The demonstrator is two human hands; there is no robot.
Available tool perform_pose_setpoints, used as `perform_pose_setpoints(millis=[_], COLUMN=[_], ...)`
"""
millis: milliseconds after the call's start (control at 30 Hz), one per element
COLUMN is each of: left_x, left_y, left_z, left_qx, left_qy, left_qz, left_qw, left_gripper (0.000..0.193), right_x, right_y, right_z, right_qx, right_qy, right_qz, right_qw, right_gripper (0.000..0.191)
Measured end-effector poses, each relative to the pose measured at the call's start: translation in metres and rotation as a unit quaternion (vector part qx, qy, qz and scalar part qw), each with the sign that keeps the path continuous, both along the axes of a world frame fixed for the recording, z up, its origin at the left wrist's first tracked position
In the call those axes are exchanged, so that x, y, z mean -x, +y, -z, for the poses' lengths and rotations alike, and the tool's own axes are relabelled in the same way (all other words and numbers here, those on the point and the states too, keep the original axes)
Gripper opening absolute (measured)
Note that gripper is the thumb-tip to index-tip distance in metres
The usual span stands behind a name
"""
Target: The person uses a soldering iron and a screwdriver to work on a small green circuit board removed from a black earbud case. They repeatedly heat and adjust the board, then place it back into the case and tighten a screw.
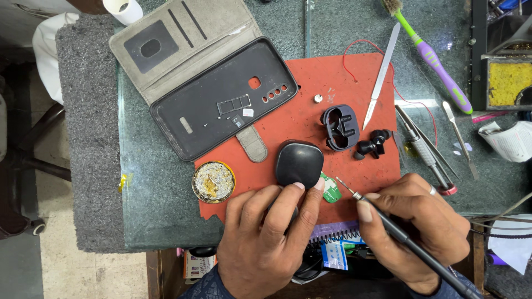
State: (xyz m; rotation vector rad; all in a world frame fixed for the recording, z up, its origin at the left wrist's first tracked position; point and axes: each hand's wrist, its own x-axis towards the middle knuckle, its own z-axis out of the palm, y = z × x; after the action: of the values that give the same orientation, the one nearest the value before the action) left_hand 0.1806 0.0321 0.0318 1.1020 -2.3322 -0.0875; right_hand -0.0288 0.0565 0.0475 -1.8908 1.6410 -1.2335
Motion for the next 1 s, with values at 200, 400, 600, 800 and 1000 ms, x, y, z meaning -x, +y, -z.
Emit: perform_pose_setpoints(millis=[200,400,600,800,1000], left_x=[-0.001,-0.001,0.000,-0.002,-0.002], left_y=[-0.002,-0.003,-0.002,-0.003,-0.004], left_z=[-0.001,-0.001,-0.001,0.001,0.002], left_qx=[0.017,0.020,0.009,0.002,0.018], left_qy=[0.006,0.022,0.028,0.017,0.022], left_qz=[0.007,0.006,0.008,0.007,0.009], left_qw=[1.000,1.000,1.000,1.000,1.000], left_gripper=[0.028,0.029,0.034,0.039,0.046], right_x=[0.001,0.005,0.006,0.013,0.035], right_y=[0.003,0.011,0.016,0.008,-0.010], right_z=[0.003,0.014,0.029,0.023,0.022], right_qx=[-0.011,0.000,0.070,0.126,0.205], right_qy=[-0.021,-0.037,-0.114,-0.036,-0.163], right_qz=[0.025,0.060,0.100,0.152,0.188], right_qw=[0.999,0.998,0.986,0.980,0.947], right_gripper=[0.018,0.017,0.017,0.017,0.018])
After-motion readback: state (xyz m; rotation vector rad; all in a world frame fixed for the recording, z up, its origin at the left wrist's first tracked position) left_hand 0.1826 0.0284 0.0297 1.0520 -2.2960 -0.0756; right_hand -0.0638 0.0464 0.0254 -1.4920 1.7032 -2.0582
